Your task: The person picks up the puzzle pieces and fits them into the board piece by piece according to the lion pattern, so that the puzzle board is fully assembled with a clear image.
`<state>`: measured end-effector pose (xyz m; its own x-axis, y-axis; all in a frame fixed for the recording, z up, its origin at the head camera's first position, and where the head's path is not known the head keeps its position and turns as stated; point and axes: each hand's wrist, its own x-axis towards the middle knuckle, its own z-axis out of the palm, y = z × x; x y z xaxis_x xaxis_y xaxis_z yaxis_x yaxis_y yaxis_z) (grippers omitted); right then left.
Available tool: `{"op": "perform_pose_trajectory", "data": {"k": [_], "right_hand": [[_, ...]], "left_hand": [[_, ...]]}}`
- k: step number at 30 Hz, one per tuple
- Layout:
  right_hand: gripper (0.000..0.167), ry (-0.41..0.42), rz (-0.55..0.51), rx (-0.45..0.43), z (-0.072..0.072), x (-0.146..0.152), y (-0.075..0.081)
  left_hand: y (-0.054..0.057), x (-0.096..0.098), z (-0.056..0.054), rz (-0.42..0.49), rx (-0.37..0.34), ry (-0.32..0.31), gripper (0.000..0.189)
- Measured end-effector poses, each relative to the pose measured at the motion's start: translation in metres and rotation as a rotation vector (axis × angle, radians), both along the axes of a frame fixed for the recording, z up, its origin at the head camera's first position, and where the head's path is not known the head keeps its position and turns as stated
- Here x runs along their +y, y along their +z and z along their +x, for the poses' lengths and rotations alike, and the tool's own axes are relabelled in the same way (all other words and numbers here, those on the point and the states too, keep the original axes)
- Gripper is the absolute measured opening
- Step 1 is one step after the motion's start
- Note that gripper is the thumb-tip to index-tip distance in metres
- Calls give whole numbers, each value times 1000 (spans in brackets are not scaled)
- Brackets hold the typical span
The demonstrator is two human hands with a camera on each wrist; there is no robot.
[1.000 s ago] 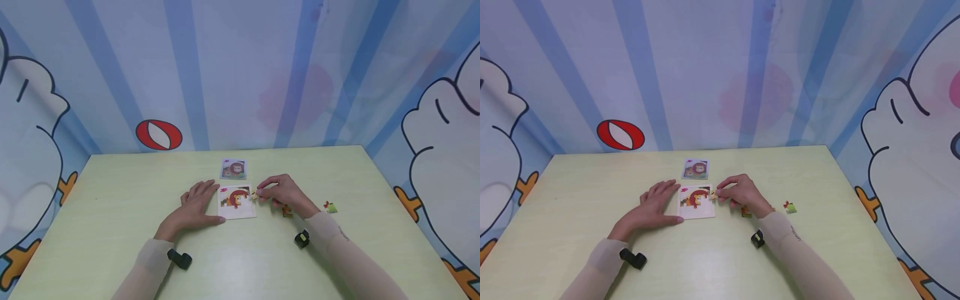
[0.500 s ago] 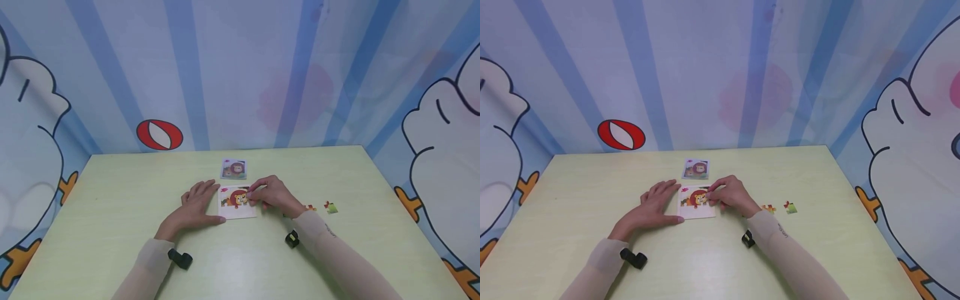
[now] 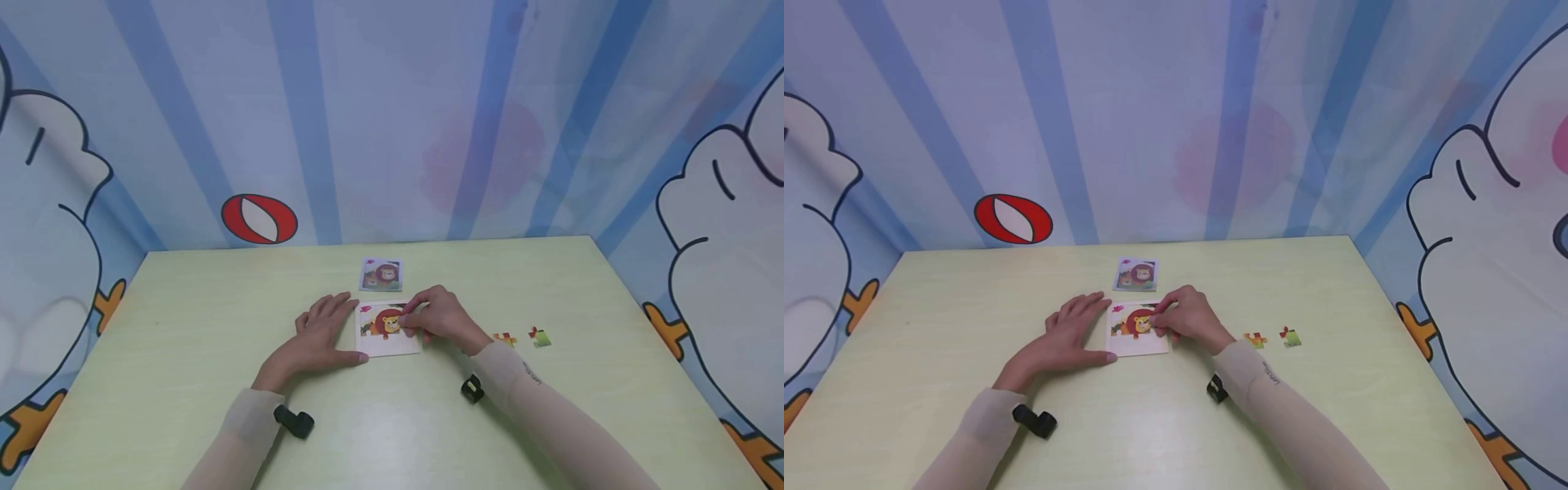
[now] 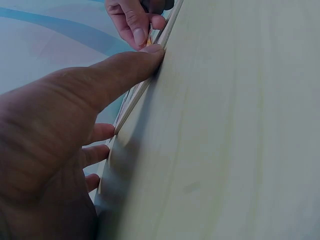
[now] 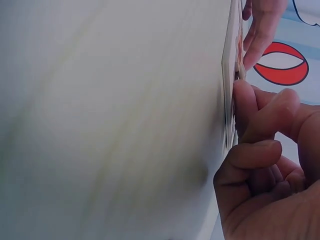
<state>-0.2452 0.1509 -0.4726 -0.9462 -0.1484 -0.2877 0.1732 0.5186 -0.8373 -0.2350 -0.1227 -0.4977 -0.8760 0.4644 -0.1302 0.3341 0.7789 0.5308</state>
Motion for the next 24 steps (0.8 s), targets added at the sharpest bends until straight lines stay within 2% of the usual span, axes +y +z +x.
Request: {"op": "perform_pose_trajectory", "data": {"k": [14, 20, 24], "right_hand": [[17, 27, 141, 40, 1, -3, -1], [19, 17, 132, 18, -1, -2, -3], [20, 2, 83, -11, -1, 0, -1]], "left_hand": [[3, 1, 2, 30, -2, -1, 107], [3, 1, 1, 13, -3, 0, 106], [1, 0, 1, 26, 2, -3, 107]]}}
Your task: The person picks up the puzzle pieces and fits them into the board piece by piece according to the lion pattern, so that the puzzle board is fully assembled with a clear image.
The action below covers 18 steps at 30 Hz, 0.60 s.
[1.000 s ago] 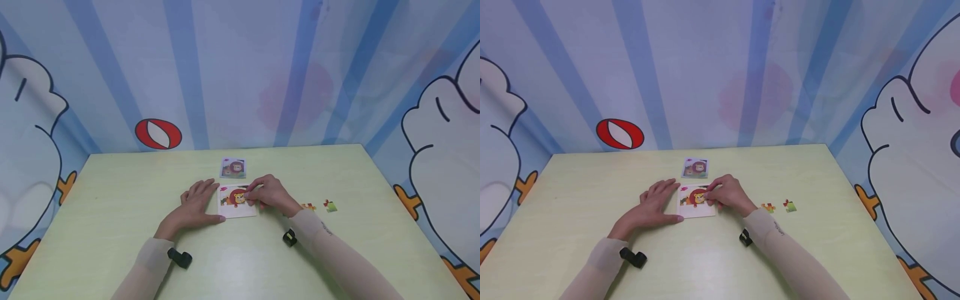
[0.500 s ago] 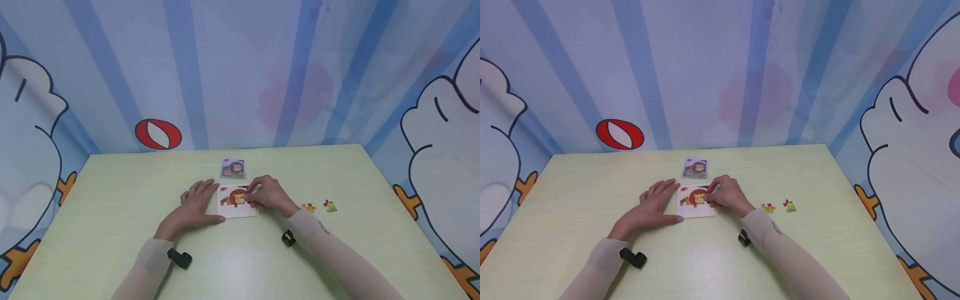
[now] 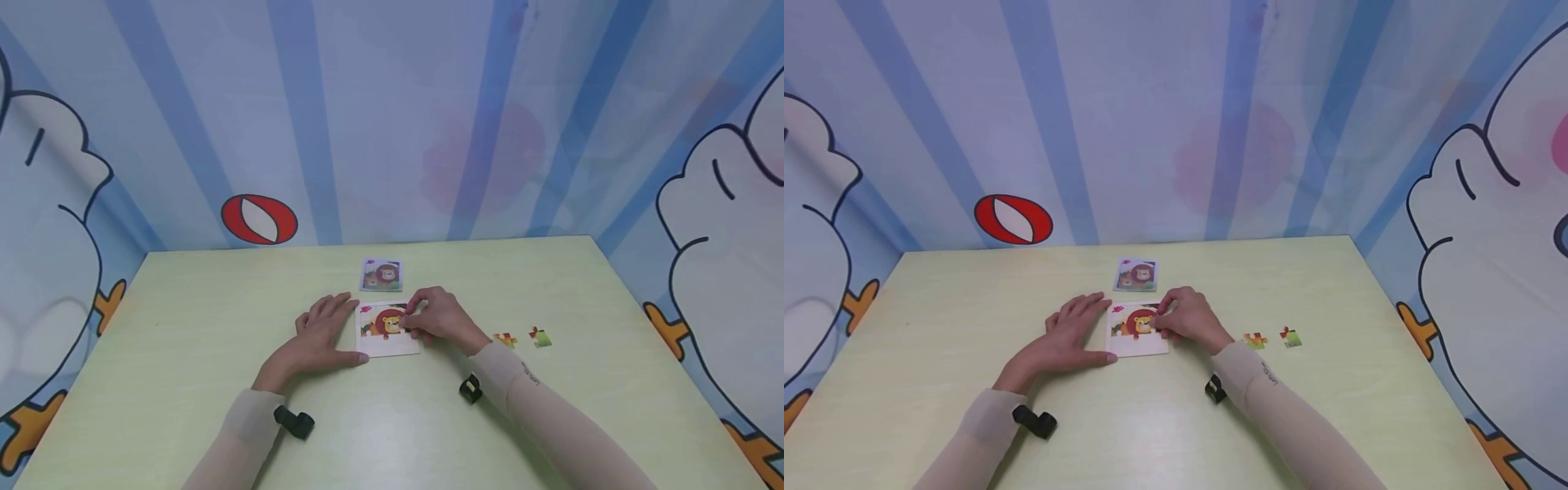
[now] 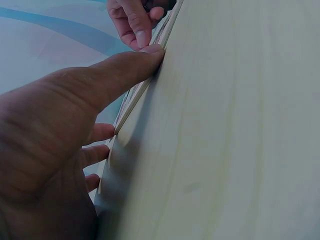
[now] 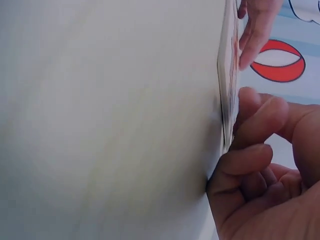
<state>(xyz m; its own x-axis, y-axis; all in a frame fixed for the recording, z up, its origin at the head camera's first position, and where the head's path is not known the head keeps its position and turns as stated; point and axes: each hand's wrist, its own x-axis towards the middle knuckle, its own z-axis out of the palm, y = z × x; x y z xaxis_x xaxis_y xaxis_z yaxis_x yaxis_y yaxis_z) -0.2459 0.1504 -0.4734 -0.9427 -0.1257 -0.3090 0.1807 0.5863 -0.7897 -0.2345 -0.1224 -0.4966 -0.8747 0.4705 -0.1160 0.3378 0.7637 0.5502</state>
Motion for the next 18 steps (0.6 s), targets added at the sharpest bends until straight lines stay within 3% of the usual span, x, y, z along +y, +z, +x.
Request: {"op": "perform_pose_trajectory", "data": {"k": [7, 18], "right_hand": [[21, -38, -95, -35, 2, 17, 9], [23, 12, -49, -12, 7, 61, 19]], "left_hand": [[-5, 1, -1, 44, -9, 5, 108], [5, 0, 3, 0, -17, 5, 106]]}}
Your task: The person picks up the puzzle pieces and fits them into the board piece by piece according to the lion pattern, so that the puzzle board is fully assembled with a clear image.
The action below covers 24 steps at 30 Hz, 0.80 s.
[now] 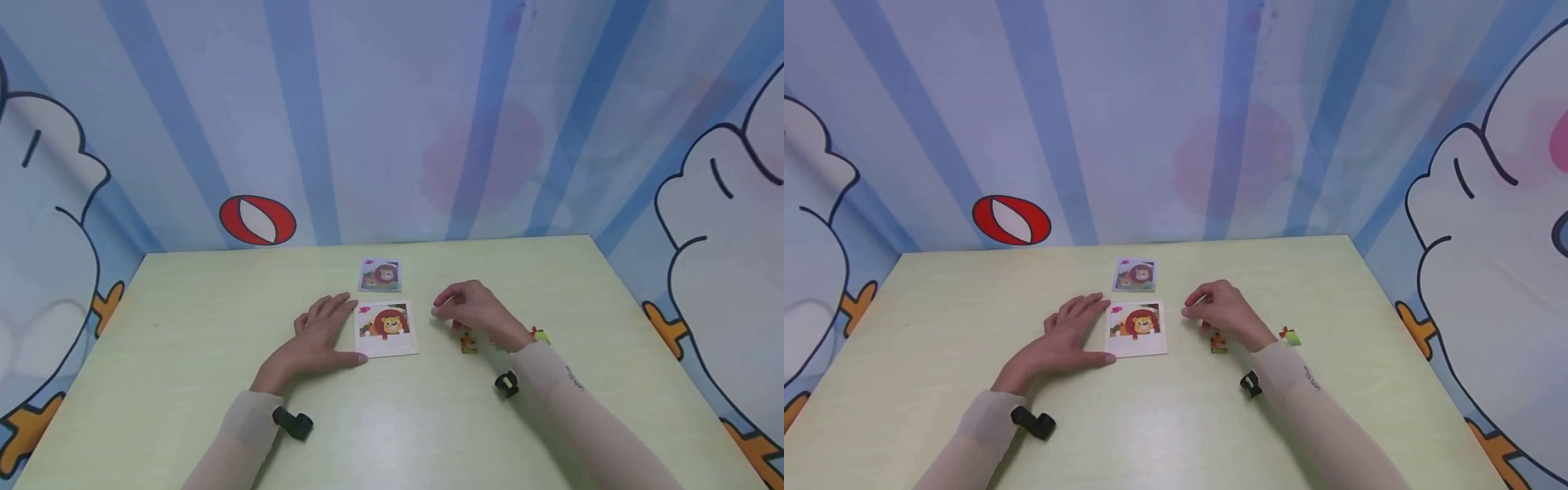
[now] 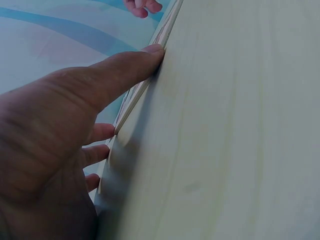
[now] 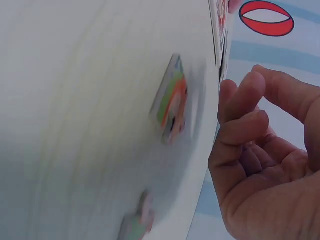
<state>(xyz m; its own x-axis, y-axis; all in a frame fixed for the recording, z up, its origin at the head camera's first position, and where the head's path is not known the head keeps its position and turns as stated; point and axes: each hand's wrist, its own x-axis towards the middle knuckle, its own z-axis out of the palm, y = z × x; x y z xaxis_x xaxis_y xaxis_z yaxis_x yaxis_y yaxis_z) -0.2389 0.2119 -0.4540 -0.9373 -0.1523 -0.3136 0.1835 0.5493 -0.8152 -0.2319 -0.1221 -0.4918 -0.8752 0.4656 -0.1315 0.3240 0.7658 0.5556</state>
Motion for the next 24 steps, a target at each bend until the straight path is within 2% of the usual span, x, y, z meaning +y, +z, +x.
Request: {"op": "perform_pose_trajectory", "data": {"k": [11, 24], "right_hand": [[29, -7, 90, 2, 12, 33, -7], [38, 31, 159, 27, 31, 52, -10]], "left_hand": [[-2, -1, -1, 4, -4, 0, 107], [-3, 0, -2, -14, -1, 6, 107]]}}
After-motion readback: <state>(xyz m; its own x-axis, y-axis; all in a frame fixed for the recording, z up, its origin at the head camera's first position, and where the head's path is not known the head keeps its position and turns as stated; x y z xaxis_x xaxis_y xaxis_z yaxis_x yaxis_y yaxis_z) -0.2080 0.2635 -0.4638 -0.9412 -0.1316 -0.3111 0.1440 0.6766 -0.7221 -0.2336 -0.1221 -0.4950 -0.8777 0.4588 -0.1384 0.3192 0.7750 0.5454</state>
